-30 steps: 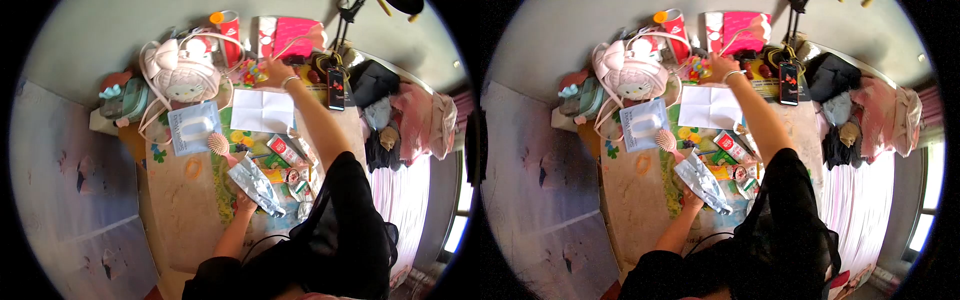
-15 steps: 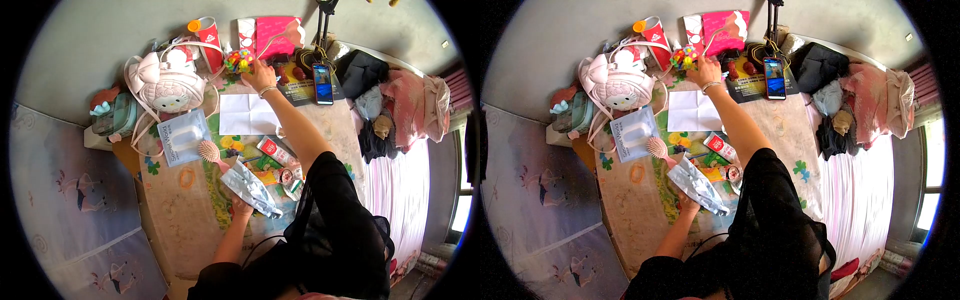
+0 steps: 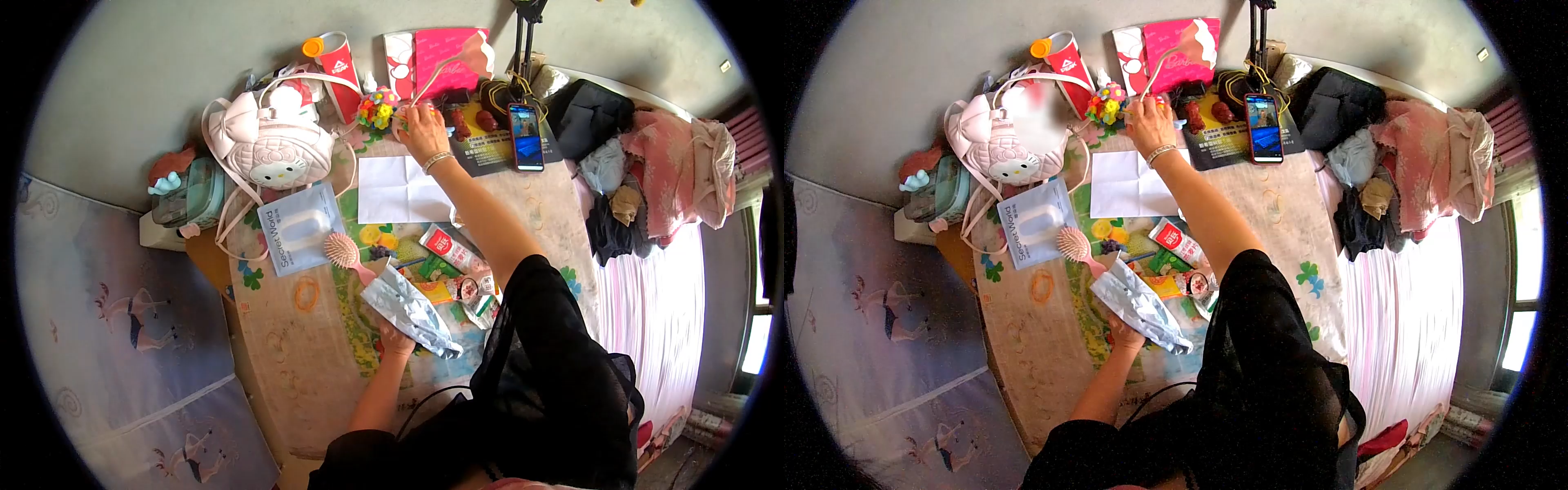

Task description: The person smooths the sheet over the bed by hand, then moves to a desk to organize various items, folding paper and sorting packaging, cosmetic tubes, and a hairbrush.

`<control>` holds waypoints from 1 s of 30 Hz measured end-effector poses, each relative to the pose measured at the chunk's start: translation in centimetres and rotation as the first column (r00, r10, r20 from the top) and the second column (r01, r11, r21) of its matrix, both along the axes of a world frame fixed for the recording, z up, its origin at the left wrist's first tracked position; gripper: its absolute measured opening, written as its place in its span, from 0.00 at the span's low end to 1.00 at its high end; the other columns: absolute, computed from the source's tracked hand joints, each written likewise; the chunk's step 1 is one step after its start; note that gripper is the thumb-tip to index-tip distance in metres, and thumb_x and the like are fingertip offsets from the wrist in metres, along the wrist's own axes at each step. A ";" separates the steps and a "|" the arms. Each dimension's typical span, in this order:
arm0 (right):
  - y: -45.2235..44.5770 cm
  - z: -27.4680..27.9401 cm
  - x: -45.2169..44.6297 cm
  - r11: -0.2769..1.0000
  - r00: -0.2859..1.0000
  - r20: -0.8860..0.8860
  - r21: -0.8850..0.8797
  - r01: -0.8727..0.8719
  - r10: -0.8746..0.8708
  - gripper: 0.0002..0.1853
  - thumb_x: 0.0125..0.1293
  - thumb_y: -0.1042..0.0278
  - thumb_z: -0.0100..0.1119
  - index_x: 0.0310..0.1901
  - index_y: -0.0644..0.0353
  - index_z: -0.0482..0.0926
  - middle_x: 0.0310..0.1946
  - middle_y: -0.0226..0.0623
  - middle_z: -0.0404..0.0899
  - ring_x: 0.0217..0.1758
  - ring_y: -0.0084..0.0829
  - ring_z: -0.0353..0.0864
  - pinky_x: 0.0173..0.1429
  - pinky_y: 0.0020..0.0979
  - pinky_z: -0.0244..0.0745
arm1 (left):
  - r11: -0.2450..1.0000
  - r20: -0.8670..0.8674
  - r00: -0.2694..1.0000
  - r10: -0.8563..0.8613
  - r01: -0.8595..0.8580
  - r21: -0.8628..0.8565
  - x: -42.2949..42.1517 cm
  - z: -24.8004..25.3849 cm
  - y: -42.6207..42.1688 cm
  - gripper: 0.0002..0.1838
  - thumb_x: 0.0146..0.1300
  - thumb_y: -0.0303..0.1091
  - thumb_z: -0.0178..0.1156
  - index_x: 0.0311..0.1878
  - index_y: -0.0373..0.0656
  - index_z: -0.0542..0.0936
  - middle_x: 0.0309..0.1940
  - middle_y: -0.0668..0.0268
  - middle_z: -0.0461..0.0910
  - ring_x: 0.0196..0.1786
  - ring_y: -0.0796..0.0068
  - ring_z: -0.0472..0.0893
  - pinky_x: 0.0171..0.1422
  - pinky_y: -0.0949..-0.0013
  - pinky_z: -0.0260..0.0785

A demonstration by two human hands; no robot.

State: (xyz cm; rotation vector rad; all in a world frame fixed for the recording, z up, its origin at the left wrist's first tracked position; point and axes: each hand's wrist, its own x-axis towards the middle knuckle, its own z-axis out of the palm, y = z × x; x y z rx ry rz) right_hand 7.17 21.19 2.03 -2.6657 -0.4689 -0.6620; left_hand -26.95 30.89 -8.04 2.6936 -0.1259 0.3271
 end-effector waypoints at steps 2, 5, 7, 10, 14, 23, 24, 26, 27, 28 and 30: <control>0.0 0.1 0.0 0.999 0.994 -0.109 0.049 0.023 -0.017 0.21 0.49 0.61 0.56 0.46 0.55 0.66 0.39 0.40 0.67 0.44 0.39 0.69 0.52 0.36 0.63 | 0.999 0.002 1.000 0.011 -0.011 -0.039 -0.1 -0.9 0.0 0.23 0.46 0.44 0.56 0.47 0.47 0.73 0.46 0.62 0.72 0.49 0.56 0.70 0.54 0.54 0.59; -0.6 0.1 0.0 0.999 0.998 -0.064 -0.038 -0.025 0.022 0.25 0.45 0.63 0.60 0.46 0.56 0.65 0.39 0.39 0.66 0.45 0.38 0.67 0.48 0.32 0.66 | 0.998 0.016 1.000 0.017 -0.016 -0.067 -0.2 -1.2 0.0 0.23 0.46 0.44 0.56 0.47 0.46 0.73 0.46 0.61 0.73 0.49 0.56 0.70 0.54 0.52 0.58; -0.8 -0.2 0.3 0.995 0.997 -0.053 -0.080 -0.055 0.050 0.25 0.43 0.60 0.62 0.45 0.57 0.67 0.39 0.39 0.66 0.45 0.38 0.67 0.48 0.33 0.65 | 0.998 0.028 1.000 0.012 -0.011 -0.059 -0.2 -1.1 0.1 0.23 0.46 0.44 0.56 0.46 0.46 0.73 0.45 0.61 0.73 0.49 0.56 0.71 0.54 0.52 0.59; -1.0 -1.2 1.1 0.984 0.998 -0.029 -0.165 -0.068 0.064 0.27 0.41 0.58 0.64 0.44 0.58 0.68 0.39 0.39 0.66 0.45 0.38 0.66 0.49 0.34 0.64 | 1.000 -0.058 0.998 -0.021 0.020 -0.015 -0.3 -1.1 0.1 0.26 0.52 0.48 0.51 0.53 0.46 0.67 0.53 0.61 0.66 0.57 0.59 0.62 0.63 0.56 0.46; -0.4 0.0 0.4 0.983 0.998 -0.005 -0.174 -0.061 0.061 0.30 0.40 0.62 0.64 0.46 0.62 0.66 0.39 0.40 0.66 0.46 0.38 0.65 0.50 0.35 0.62 | 1.000 -0.064 0.998 -0.029 0.029 0.007 -0.1 0.4 -0.1 0.24 0.53 0.48 0.49 0.51 0.46 0.69 0.51 0.63 0.69 0.55 0.60 0.64 0.61 0.58 0.50; 6.5 5.6 -1.3 0.971 0.995 0.004 -0.217 0.097 -0.099 0.35 0.46 0.64 0.58 0.57 0.60 0.56 0.51 0.46 0.59 0.54 0.45 0.58 0.55 0.38 0.59 | 1.000 0.027 0.999 -0.024 0.023 0.011 0.1 0.5 -0.1 0.22 0.51 0.46 0.51 0.49 0.46 0.71 0.49 0.63 0.70 0.52 0.61 0.68 0.58 0.59 0.55; 7.2 5.5 -1.0 0.963 0.992 0.109 -0.256 0.088 -0.062 0.31 0.49 0.65 0.54 0.57 0.54 0.57 0.52 0.45 0.58 0.55 0.45 0.58 0.54 0.41 0.60 | 1.000 -0.002 1.000 -0.014 0.014 -0.013 0.1 0.9 -0.1 0.23 0.51 0.45 0.53 0.49 0.45 0.71 0.49 0.63 0.70 0.53 0.61 0.67 0.58 0.59 0.55; 8.3 4.2 0.4 0.941 0.981 0.185 -0.318 0.117 -0.060 0.23 0.56 0.66 0.45 0.55 0.40 0.61 0.56 0.41 0.55 0.56 0.46 0.57 0.50 0.48 0.61 | 0.999 0.025 1.000 0.013 -0.012 -0.036 0.2 1.2 -0.3 0.23 0.51 0.45 0.53 0.49 0.45 0.71 0.49 0.62 0.70 0.53 0.60 0.67 0.58 0.58 0.55; 8.4 3.8 0.9 0.942 0.980 0.189 -0.315 0.119 -0.061 0.23 0.56 0.66 0.45 0.55 0.40 0.61 0.56 0.41 0.55 0.56 0.46 0.57 0.50 0.48 0.61 | 0.997 0.053 0.998 0.045 -0.041 -0.065 0.4 1.4 -0.3 0.23 0.51 0.45 0.53 0.50 0.45 0.70 0.49 0.61 0.70 0.54 0.59 0.66 0.59 0.58 0.54; 8.3 3.4 1.4 0.936 0.994 0.066 -0.336 0.106 -0.089 0.22 0.56 0.65 0.46 0.54 0.41 0.63 0.55 0.40 0.57 0.56 0.45 0.57 0.50 0.48 0.61 | 0.997 0.057 0.997 0.045 -0.042 -0.063 0.6 1.7 -0.3 0.23 0.51 0.45 0.53 0.50 0.45 0.70 0.49 0.61 0.70 0.54 0.59 0.66 0.59 0.58 0.54; 8.0 3.2 2.1 0.939 0.987 -0.103 -0.334 0.080 -0.121 0.17 0.55 0.64 0.47 0.49 0.46 0.68 0.48 0.37 0.64 0.52 0.41 0.62 0.44 0.45 0.67 | 0.998 0.131 0.991 0.041 -0.033 -0.061 0.8 2.4 -0.5 0.23 0.52 0.46 0.51 0.50 0.46 0.70 0.51 0.62 0.69 0.55 0.59 0.66 0.60 0.56 0.53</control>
